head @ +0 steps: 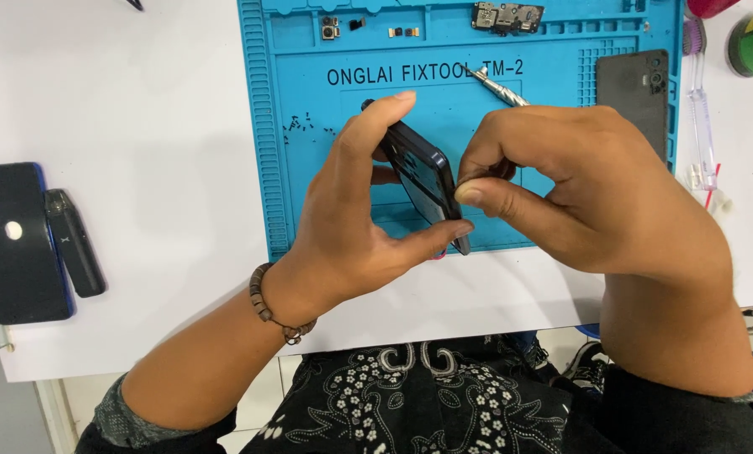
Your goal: Disassembling a mobile phone by removing internal screws and inspecting the screen and components on a repair mat.
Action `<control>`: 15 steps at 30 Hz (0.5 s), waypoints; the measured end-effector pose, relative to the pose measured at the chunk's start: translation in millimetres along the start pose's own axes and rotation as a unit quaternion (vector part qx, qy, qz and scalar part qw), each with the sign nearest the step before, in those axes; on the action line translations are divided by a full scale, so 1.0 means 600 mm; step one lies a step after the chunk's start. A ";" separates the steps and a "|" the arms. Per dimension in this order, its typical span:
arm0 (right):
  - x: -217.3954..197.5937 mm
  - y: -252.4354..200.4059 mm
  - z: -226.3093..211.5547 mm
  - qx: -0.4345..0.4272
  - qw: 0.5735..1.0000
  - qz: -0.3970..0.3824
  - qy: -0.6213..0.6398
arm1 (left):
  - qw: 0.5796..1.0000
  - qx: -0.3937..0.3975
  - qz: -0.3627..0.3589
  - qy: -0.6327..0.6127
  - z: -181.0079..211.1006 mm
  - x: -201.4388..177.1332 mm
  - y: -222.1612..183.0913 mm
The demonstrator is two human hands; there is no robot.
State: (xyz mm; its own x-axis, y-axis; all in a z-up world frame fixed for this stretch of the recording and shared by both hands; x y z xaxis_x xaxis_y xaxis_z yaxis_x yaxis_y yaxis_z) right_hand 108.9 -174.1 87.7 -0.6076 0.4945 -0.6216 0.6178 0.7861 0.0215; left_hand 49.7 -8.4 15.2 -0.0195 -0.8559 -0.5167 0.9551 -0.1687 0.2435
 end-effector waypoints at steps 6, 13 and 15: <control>-0.004 0.010 0.013 0.011 0.998 -0.047 0.037 | 1.000 -0.003 -0.007 0.010 0.000 0.001 -0.001; -0.008 0.017 0.025 0.050 0.994 -0.066 0.073 | 1.000 0.000 -0.011 0.001 0.000 0.000 -0.001; -0.008 0.020 0.031 0.078 0.989 -0.090 0.091 | 1.000 0.003 -0.009 0.006 0.001 -0.001 0.000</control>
State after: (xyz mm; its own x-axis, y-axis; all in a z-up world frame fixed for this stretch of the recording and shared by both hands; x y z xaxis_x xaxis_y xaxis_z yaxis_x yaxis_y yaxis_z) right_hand 128.6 -173.9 76.4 -0.7858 0.4211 -0.4529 0.5522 0.8076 -0.2070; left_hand 49.4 -8.2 15.9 -0.0329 -0.8465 -0.5313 0.9529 -0.1870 0.2388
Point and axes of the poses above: each hand's wrist, its own y-axis towards the middle knuckle, its own x-axis out of the palm, z = x × y, the point moved 5 cm from there along y, towards the middle knuckle, and after that the axes turned 9 degrees about y, right-handed, at the moved point
